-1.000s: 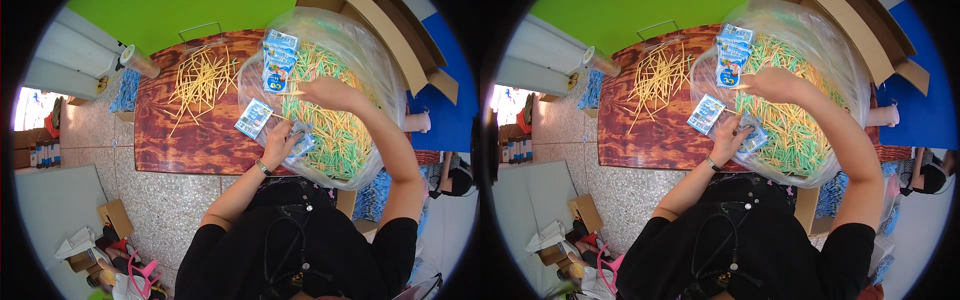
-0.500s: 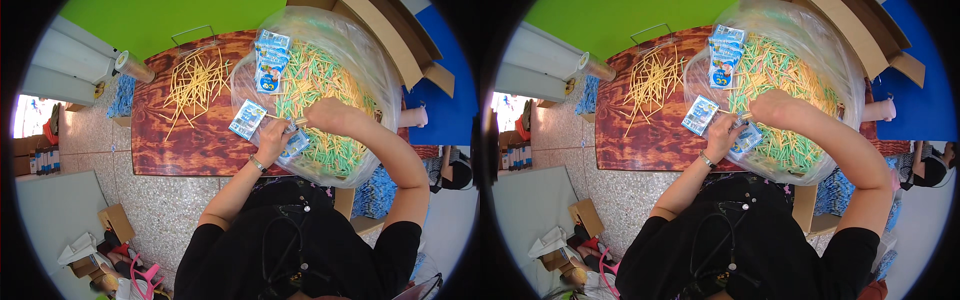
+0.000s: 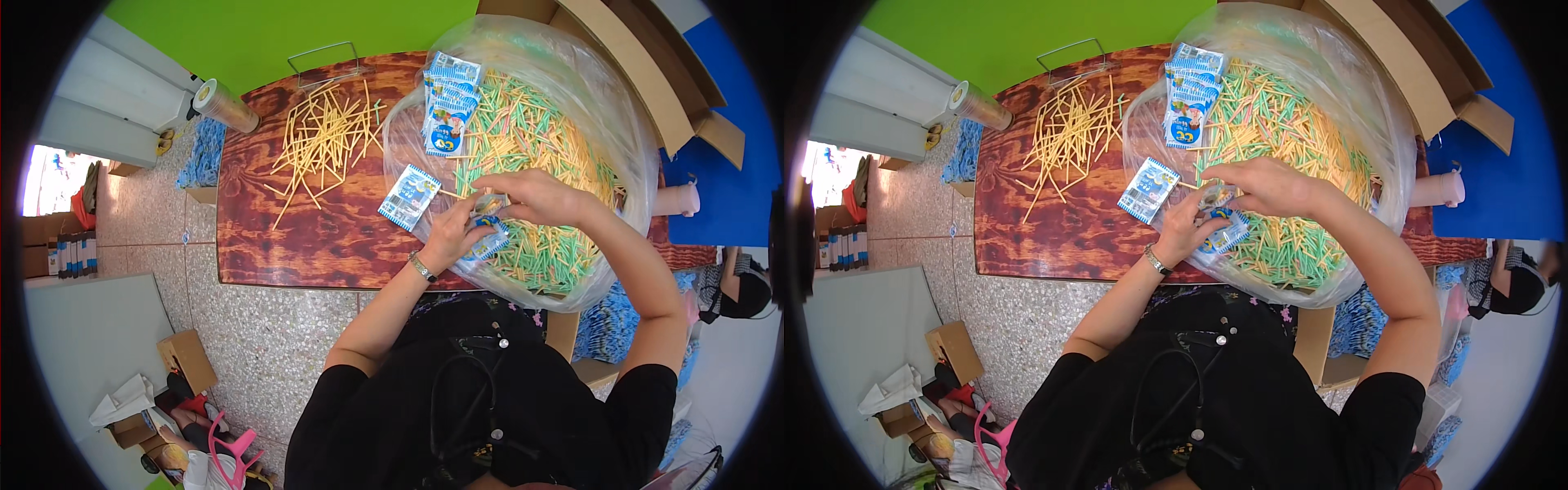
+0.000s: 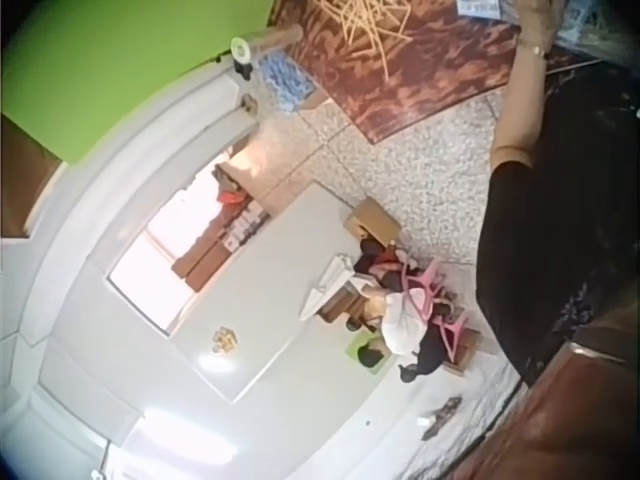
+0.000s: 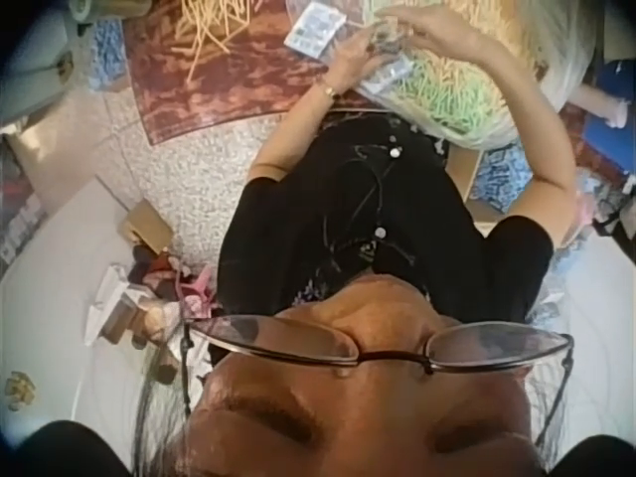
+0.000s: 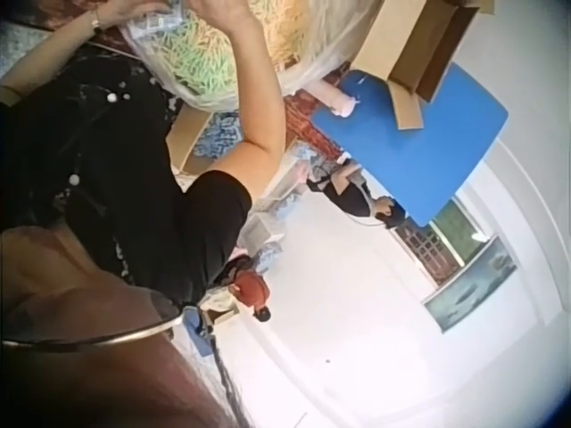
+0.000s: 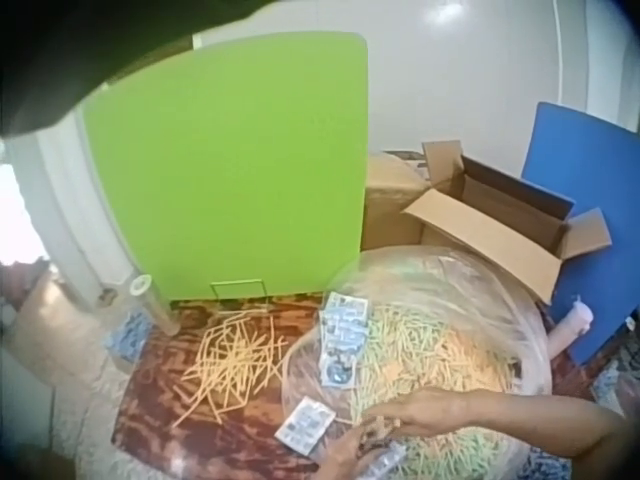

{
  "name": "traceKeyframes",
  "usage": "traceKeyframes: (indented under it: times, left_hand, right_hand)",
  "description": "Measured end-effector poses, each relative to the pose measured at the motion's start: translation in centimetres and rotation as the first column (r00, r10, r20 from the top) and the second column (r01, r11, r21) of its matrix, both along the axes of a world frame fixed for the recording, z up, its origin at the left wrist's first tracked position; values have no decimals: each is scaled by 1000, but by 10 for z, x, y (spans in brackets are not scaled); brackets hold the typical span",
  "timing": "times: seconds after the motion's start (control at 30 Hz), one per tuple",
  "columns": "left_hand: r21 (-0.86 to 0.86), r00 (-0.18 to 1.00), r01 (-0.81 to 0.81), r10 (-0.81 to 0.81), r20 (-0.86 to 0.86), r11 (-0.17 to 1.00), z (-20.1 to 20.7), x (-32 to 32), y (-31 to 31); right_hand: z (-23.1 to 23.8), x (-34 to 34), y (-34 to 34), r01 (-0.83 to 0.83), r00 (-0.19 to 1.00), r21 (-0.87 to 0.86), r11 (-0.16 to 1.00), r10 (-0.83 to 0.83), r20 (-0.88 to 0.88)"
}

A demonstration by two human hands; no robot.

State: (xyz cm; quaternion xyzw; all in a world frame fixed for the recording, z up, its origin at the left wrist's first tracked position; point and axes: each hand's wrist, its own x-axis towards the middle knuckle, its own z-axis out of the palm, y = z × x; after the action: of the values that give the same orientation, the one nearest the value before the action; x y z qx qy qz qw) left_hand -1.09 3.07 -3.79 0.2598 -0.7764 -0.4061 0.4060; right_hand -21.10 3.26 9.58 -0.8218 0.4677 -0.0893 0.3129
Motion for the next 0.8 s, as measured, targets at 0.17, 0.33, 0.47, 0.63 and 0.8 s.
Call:
traceKeyframes:
  times: [0.17, 0.33, 0.47, 0.63, 0.8]
  left_hand:
    - [211, 999, 30, -24, -31, 977, -17, 2, 5]
    - [327, 997, -54, 69, -35, 944, -16, -1, 15]
    - [-195, 958, -93, 141, 251, 976, -6, 9, 6]
    - [-87, 925, -100, 124, 359, 991, -9, 14, 8]
    - [-144, 936, -160, 196, 292, 977, -14, 10, 7]
  right_hand:
    - [-11, -13, -24, 42, 999, -167, 985, -37, 31]
    - [-41, -18, -77, 304, 947, -248, 920, -265, 179]
    - [-74, 5, -105, 521, 852, -283, 805, -472, 226]
    - [-72, 18, -69, 408, 858, -443, 799, -501, -112]
    - [-54, 12, 14, 114, 914, -107, 988, -146, -379]
